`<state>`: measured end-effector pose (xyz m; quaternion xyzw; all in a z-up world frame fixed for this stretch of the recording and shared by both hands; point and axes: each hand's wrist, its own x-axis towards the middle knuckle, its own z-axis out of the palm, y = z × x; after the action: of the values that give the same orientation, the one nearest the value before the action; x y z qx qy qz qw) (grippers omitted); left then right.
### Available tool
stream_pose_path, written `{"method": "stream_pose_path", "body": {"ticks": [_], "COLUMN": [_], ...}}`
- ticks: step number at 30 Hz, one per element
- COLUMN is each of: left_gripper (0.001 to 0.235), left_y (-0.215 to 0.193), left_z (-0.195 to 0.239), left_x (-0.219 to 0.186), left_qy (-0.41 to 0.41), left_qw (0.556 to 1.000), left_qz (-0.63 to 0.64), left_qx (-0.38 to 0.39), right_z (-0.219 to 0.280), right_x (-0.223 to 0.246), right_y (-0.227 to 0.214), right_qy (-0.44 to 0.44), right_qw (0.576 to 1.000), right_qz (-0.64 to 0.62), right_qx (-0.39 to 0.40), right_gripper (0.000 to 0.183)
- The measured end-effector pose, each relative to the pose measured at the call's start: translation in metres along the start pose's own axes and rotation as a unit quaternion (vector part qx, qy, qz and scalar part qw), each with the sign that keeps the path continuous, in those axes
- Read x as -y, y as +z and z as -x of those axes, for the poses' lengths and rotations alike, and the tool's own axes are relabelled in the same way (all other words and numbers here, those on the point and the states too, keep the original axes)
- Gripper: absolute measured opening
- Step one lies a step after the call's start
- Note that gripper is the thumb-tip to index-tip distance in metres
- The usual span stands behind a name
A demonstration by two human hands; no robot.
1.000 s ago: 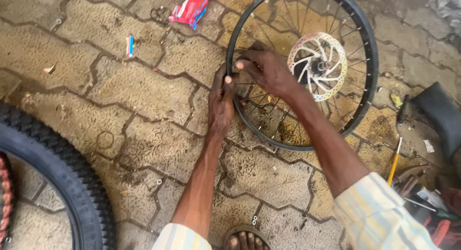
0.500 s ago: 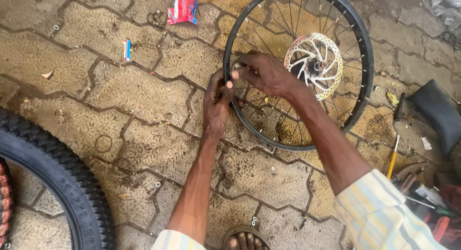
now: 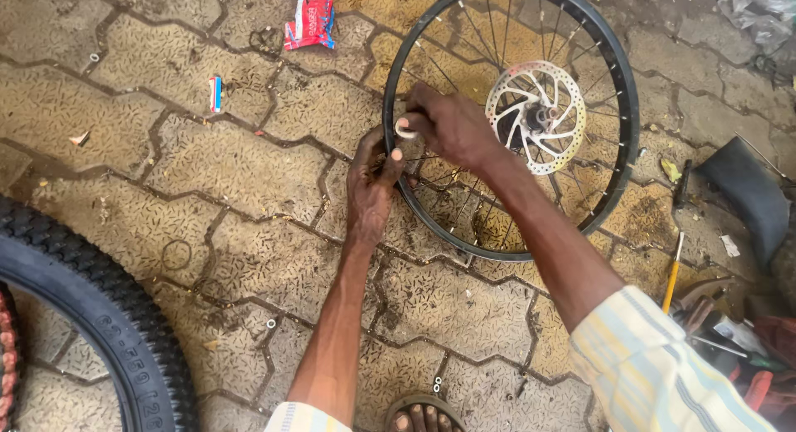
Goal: The person removes a rubber rim strip from a motorcycle wheel and then applies a new white rim tape around the rim. The person works by hand, peeling the old strip and wrapping the new tape around the wheel's circumference.
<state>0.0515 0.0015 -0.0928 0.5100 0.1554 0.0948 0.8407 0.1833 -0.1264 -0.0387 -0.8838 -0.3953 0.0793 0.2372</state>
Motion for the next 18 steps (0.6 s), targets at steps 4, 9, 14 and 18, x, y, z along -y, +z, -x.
{"method": "stream_pose_path", "body": {"ticks": [4,9,14,18], "left_gripper": [0.044,0.049,0.052,0.047], "left_y": [-0.002,-0.001,-0.004,-0.006], "left_z": [0.003,0.001,-0.001,0.003], "left_x": [-0.002,0.002,0.002,0.001], "left_qy": [0.037,0.057,0.09,0.035], "left_qw": [0.996,0.994,0.988,0.998], "left_qz": [-0.084,-0.094,-0.129,-0.058], "left_qx": [0.005,0.011,-0.009,0.006], "right_z": [0.004,0.007,0.002,0.008], "right_x": [-0.004,0.001,0.004,-0.001], "right_y": [-0.011,-0.017,-0.01,-0.013], "right_qy": [-0.064,0.059,0.035,-0.196], "right_qw": [0.991,0.991,0.998,0.98], "right_qz": [-0.092,-0.075,0.032,-0.035], "right_qx": [0.069,0.09,0.038,-0.01], "right_gripper": [0.021,0.026,0.01,0.015]}}
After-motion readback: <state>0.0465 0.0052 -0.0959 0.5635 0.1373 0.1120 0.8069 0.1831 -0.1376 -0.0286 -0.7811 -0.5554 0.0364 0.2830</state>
